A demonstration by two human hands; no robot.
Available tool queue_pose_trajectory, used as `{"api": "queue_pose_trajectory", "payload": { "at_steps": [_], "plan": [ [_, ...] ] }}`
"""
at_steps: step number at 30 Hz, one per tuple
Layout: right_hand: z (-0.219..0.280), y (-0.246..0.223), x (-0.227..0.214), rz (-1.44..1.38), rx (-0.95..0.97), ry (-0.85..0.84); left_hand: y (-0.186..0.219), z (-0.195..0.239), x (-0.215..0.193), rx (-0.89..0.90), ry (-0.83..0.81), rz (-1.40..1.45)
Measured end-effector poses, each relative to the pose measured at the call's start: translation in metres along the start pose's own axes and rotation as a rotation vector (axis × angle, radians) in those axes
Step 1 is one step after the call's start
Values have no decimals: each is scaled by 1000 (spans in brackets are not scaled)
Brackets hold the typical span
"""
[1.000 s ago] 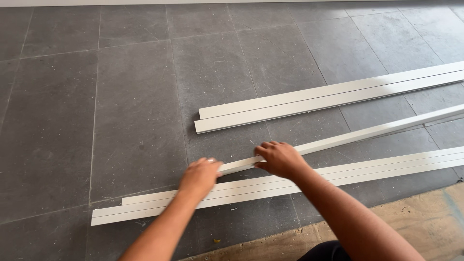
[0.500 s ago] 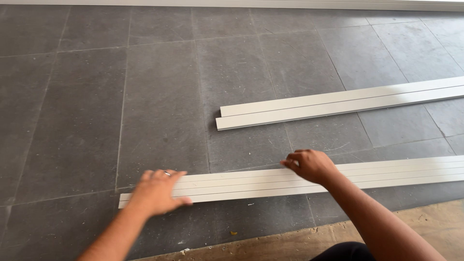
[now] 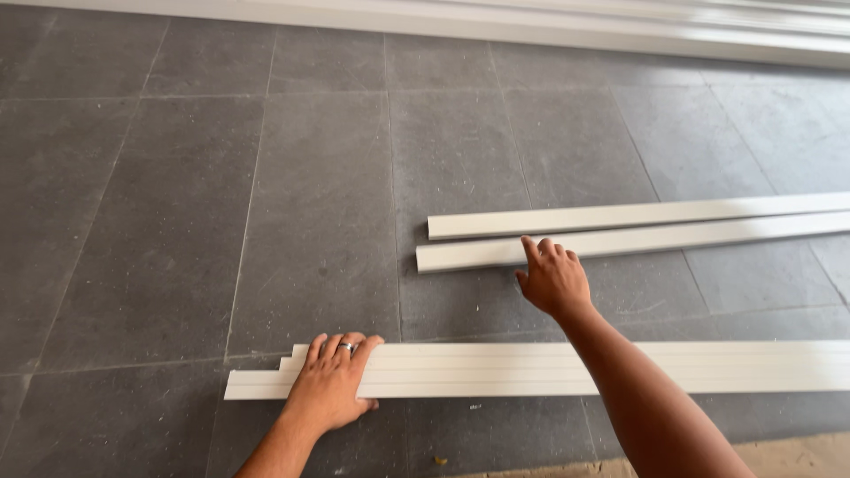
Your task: The person arranges several long white metal strips on a tiled floor and stacks them. They then open a small box of hardware, select metal clips, and use a hammer to attach these clips to the ends of the metal strips one by one.
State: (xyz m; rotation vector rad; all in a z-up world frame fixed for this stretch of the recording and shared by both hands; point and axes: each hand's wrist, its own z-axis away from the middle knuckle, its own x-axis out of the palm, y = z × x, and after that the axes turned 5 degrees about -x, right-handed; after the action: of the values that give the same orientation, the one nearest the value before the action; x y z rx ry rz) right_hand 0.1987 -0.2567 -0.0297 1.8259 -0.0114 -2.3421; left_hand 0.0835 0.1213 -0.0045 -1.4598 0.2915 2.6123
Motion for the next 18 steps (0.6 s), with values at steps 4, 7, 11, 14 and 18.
{"api": "queue_pose_trajectory", "payload": {
  "at_steps": [4,7,11,14,18],
  "plan": [
    [-3,16,11,45,-102,124,0,0,-13,-28,-98,56],
    [-13,27,26,130,-126,122,1,4,-21,-61,-131,104],
    [-6,23,8,138,-113,-20,0,-2,-20,-86,-97,196],
    [5,10,-16,21,-166,-209,-1,-15,-14,-89,109,237],
    [29,-38,-18,0,-343,-223,13,-29,-11,-43,452,45]
  ]
}}
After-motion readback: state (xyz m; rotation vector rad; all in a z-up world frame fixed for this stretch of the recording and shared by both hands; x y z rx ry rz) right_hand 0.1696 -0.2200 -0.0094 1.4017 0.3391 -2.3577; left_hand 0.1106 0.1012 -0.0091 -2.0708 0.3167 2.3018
